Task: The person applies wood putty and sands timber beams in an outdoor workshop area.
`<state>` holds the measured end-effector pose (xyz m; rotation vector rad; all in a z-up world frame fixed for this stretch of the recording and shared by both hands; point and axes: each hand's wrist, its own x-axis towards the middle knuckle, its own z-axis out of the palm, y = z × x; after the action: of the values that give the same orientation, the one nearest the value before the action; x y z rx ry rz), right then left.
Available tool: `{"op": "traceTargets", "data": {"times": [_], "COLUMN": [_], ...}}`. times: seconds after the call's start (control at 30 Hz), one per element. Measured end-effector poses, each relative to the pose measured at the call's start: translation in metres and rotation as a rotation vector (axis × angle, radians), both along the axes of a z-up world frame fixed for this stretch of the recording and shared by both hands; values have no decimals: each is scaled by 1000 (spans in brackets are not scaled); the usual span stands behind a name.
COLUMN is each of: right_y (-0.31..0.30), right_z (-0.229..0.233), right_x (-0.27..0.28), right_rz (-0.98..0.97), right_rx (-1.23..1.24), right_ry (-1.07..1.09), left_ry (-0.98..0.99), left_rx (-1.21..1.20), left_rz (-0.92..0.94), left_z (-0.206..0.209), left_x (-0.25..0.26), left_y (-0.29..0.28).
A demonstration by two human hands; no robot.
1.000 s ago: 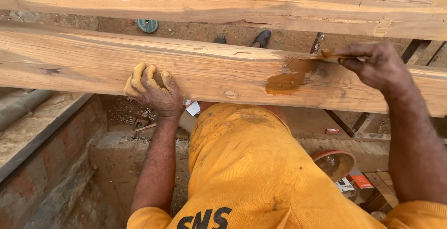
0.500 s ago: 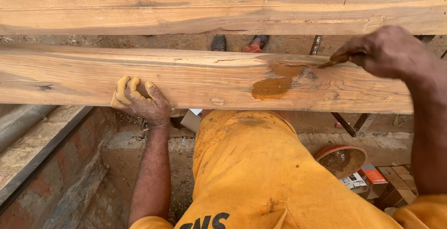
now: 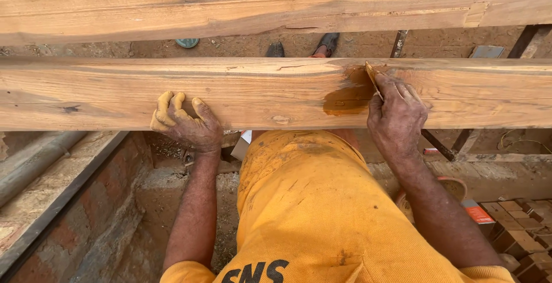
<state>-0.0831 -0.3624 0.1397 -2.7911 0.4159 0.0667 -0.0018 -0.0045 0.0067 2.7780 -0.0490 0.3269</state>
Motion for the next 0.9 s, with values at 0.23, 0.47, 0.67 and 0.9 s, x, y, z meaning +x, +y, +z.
{"op": "traceTargets", "data": {"times": [0.23, 0.47, 0.67, 0.9], "right_y": [19, 12, -34, -26], "right_z": [4, 8, -25, 5], "right_x": [10, 2, -32, -24], "right_rz": [55, 207, 231, 226], "right_rx": [41, -36, -169, -172], "right_ry": [83, 196, 148, 278], "left_ry": [-26, -67, -19, -6], "left_rx": [-24, -24, -27, -43], "left_rz": [-18, -18, 13, -11], "left_z": [-1, -13, -9, -4], "left_x": [1, -2, -2, -2], "left_y": [1, 4, 4, 3]}}
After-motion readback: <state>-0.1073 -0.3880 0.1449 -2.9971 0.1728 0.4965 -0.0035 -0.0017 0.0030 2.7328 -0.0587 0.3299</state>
